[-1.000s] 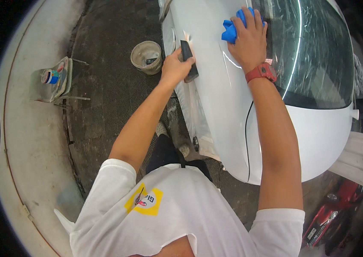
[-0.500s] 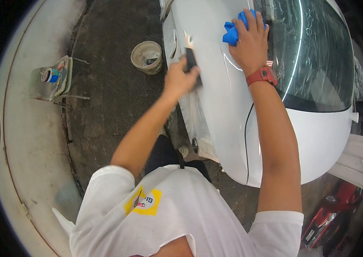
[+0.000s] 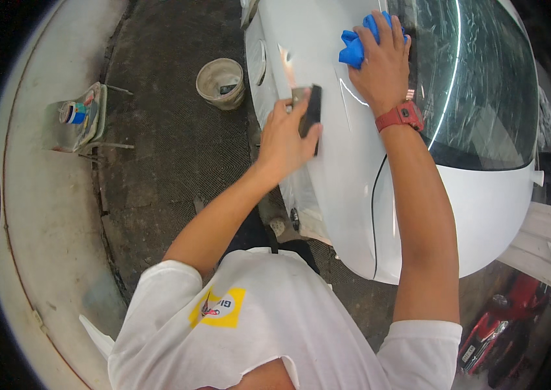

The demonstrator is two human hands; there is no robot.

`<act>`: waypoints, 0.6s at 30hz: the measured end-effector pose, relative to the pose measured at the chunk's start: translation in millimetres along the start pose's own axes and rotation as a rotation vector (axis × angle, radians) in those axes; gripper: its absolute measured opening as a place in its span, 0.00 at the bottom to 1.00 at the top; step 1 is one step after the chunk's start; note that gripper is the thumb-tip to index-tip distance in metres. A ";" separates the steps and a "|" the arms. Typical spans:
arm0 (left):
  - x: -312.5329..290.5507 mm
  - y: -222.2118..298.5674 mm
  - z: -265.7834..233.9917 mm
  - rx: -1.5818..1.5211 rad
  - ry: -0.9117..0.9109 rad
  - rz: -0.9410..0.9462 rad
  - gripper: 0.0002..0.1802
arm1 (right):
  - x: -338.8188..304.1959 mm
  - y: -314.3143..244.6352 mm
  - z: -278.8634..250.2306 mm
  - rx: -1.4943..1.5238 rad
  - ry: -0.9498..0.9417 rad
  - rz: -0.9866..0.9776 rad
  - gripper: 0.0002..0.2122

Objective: The person wipes the front fender of a white car with a blue cloth and a small black tool, repeatedly dipping the cloth into a bucket of water. The person scrubs and wipes the surface around the fuel cap and lower fender area.

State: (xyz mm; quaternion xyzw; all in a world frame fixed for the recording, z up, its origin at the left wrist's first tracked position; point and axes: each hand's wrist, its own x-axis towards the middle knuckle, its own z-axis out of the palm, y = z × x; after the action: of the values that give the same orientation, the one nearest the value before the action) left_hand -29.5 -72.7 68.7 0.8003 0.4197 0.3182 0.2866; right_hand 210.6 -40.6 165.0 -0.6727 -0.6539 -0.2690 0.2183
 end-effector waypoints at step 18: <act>-107.0 31.4 -31.1 -0.172 -0.396 0.283 0.46 | -0.4 -8.7 -19.2 -0.023 -0.127 -0.190 0.18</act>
State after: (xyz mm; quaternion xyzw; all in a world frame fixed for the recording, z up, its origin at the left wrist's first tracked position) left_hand -85.1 -173.3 82.5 0.8704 0.2108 0.2268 0.3827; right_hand 200.5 -52.9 178.9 -0.6257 -0.7242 -0.2528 0.1422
